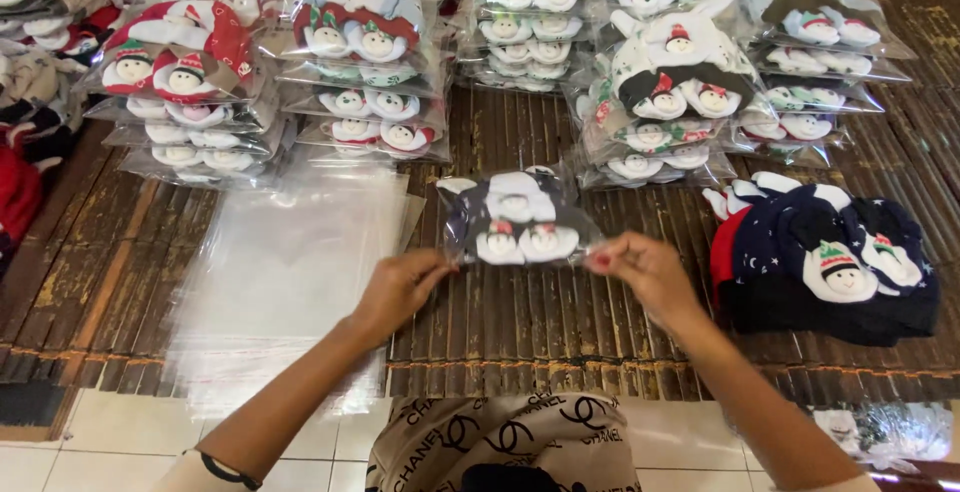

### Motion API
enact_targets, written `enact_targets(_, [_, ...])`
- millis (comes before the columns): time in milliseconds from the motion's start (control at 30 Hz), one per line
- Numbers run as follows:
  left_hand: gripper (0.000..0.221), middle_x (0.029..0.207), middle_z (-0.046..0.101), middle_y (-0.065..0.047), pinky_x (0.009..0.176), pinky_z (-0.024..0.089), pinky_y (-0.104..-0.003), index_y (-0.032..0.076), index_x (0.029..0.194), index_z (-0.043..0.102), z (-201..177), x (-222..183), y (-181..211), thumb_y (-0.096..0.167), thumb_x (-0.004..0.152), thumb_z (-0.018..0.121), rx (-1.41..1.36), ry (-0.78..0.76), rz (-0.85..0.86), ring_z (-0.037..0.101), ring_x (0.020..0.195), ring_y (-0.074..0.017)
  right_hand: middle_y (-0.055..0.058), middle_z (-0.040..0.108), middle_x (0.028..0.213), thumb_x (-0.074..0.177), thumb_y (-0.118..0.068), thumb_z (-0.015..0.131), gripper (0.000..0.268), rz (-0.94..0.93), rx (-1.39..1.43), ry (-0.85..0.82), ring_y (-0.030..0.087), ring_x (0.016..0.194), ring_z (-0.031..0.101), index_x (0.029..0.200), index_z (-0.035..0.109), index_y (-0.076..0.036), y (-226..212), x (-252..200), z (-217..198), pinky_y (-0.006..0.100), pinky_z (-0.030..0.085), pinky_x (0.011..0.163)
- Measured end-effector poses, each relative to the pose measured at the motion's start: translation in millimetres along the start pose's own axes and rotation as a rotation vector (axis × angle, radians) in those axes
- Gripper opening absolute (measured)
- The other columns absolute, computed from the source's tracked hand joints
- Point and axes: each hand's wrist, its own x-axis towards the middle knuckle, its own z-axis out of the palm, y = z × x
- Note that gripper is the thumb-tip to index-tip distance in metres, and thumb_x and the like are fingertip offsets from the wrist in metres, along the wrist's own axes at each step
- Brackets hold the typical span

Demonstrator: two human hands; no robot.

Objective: Packaging knitted hats into individual plastic bags at a fast pace

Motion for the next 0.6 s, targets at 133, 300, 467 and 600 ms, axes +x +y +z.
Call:
enact_targets(133, [0.005, 0.088, 0.081, -0.009, 0.072, 0.063, -0.036, 0.009, 0.092, 0.076, -13, -7, 18, 0.007, 0.088, 0.076, -0.025, -0.066, -0.075, 0.078, 0.084, -0.0269, 0.026, 0.074, 0.102, 0.090, 0.001, 0.071, 0.009, 0.127, 0.095, 0.046, 0.029, 0.095, 0.073, 0.093, 0.068, 0.008, 16, -15, 6, 0.046, 0.061, 0.092])
enact_targets(300, [0.053, 0.103, 0.072, -0.029, 0.084, 0.064, -0.040, -0.005, 0.120, 0.052, -14, 10, 17, 0.027, 0.088, 0.079, -0.613, -0.085, -0.762, 0.075, 0.089, -0.0330, 0.042, 0.059, 0.125, 0.093, -0.009, 0.066, 0.048, 0.422, 0.111, -0.080, 0.050, 0.115, 0.065, 0.132, 0.046, 0.012, -40, -7, 8, 0.058, 0.050, 0.106])
enact_targets(467, [0.063, 0.102, 0.054, -0.020, 0.087, 0.061, -0.047, -0.004, 0.126, 0.046, 3, 26, -26, 0.039, 0.091, 0.076, -0.795, -0.029, -0.941, 0.074, 0.094, -0.0401, 0.042, 0.059, 0.118, 0.098, -0.029, 0.063, 0.059, 0.453, 0.025, -0.160, 0.052, 0.105, 0.067, 0.135, 0.042, 0.013, -22, 20, -4, 0.057, 0.055, 0.095])
enact_targets(600, [0.047, 0.095, 0.052, -0.011, 0.082, 0.063, -0.043, 0.001, 0.123, 0.051, 12, 42, -18, 0.028, 0.092, 0.075, -0.838, -0.075, -0.966, 0.074, 0.087, -0.0328, 0.022, 0.064, 0.085, 0.097, -0.017, 0.063, 0.030, 0.307, -0.005, -0.086, 0.029, 0.053, 0.072, 0.108, 0.060, 0.011, -5, 30, 8, 0.032, 0.063, 0.047])
